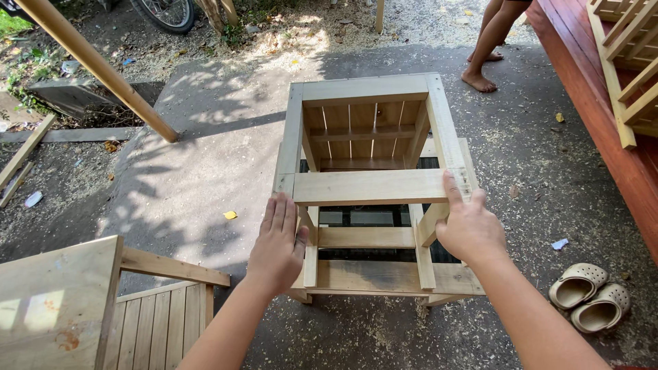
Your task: The person sands the edges and corners of a wooden frame using a sanding block. They hold the frame with one hand and rub the sanding block along the top and side edges repeatedly.
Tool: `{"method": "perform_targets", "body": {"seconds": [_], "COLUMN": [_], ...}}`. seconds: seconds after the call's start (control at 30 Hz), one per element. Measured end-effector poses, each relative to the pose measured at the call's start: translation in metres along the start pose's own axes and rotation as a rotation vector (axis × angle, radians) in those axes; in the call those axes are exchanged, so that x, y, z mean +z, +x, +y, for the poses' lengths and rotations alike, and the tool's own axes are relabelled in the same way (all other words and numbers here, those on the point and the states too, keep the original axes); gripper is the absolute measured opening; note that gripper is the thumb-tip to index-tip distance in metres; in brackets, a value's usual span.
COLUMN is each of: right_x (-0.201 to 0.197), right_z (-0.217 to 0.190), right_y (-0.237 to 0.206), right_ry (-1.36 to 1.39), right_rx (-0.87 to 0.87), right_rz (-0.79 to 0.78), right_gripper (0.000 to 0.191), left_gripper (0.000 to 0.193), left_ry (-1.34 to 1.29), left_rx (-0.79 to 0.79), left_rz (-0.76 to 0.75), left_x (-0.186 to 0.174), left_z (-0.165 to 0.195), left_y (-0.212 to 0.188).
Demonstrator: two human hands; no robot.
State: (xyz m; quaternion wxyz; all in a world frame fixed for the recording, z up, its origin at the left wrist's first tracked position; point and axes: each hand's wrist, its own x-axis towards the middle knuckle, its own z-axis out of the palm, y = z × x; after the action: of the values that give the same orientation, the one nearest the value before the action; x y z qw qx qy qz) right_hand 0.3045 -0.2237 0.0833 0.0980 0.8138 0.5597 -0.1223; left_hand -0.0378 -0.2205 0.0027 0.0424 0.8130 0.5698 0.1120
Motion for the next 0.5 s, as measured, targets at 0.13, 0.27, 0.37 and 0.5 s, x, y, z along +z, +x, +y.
{"method": "perform_targets", "body": {"seconds": [0.13, 0.27, 0.37, 0.5], "right_x": [0.003, 0.001, -0.002, -0.004], "right_z": [0.001, 0.002, 0.001, -0.002], "right_y": [0.004, 0.003, -0.003, -0.006], "right_ry": [0.025, 0.026, 0.026, 0.039], "right_rx": [0.030, 0.011, 0.026, 0.040], "right_rz": [-0.043, 0.013, -0.009, -0.026], "right_gripper": [0.085, 0.087, 0.086, 0.090], "left_gripper": [0.065, 0.064, 0.069, 0.071], "left_ry": [-0.174, -0.107, -0.339, -0.321], "left_rx": [-0.124, -0.136, -0.199, -0.155], "left_rz": [-0.050, -0.004, -0.139, -0.147], "left_x": [0.011, 0.000, -0.020, -0.029], "left_z": [-0.021, -0.012, 0.000, 0.008], "left_y": [0.097, 0.104, 0.024, -0.027]}}
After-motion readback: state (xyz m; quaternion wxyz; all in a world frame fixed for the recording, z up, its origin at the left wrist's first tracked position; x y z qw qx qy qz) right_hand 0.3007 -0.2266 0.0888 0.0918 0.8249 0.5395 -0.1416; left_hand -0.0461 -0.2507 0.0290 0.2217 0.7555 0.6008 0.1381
